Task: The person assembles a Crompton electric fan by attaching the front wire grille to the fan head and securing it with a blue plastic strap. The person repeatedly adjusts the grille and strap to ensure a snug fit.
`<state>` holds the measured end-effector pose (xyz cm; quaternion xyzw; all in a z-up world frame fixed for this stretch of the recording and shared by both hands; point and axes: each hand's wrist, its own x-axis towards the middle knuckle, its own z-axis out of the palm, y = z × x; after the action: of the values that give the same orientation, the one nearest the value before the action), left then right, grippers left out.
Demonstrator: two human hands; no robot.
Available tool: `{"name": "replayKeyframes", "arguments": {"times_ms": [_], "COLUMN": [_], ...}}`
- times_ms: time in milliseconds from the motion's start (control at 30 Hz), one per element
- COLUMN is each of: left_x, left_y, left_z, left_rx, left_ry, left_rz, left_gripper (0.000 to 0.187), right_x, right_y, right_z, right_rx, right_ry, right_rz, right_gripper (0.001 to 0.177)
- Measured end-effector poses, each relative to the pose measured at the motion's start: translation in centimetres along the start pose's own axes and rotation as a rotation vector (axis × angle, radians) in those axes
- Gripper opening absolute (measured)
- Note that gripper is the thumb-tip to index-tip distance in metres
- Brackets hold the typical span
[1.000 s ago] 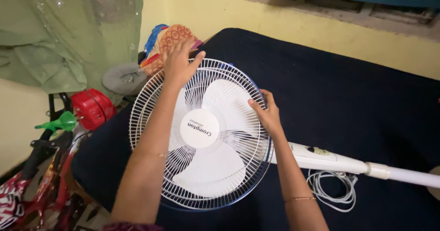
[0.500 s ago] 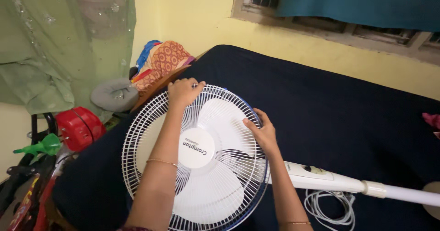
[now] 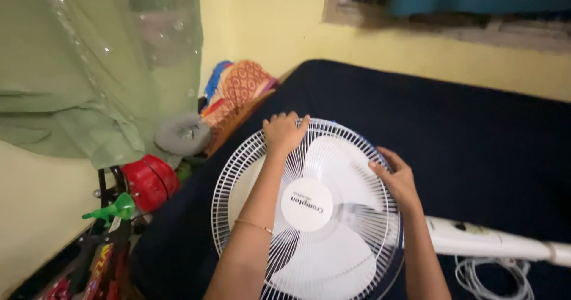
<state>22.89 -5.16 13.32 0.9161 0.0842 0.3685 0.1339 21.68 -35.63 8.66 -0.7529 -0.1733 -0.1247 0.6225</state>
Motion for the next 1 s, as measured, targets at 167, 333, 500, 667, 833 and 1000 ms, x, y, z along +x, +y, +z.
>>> {"name": "replayKeyframes", "arguments": {"times_ms": [167,333,500,667,833,1000], "left_x": [0.3,-0.1,-0.1,-0.2,-0.5,0.0], "left_y": [0.2,0.2,-0.4,-0.7,-0.9,-0.9], "left_z": [-1.2,-1.6,-1.6,-1.5,-1.8,-1.8], "left_rx": [0.025,0.035,-0.023,-0.076,-0.17,-0.14], "left_ry": [-0.039,-0.037,-0.012,-0.031,-0.02,-0.051], "left_rz": [-0.017,-0.01,-0.005,-0.031,-0.044,-0.034], "left_gripper": [0.053,0.052,0.048,0.042,0.041,0.043], "right_x": [0.0,-1.0,-0.8,-0.7,-0.8,-0.8], "right_y": [-0.9,-1.3,-0.7,0.1,-0.5,-2.0], "right_z": [0.3,-0.1,-0.3,-0.6,-0.7,-1.0], "right_rx": [-0.072,-0.019,0.048,0.093,0.078,0.063], "right_ry": [0.046,0.021,0.005,-0.019,0.011,-0.002], "right_rz": [0.136,0.106,0.001,-0.073,-0.004,-0.034], "right_gripper": [0.07,0.068,0.062,0.061,0.065,0.063]}}
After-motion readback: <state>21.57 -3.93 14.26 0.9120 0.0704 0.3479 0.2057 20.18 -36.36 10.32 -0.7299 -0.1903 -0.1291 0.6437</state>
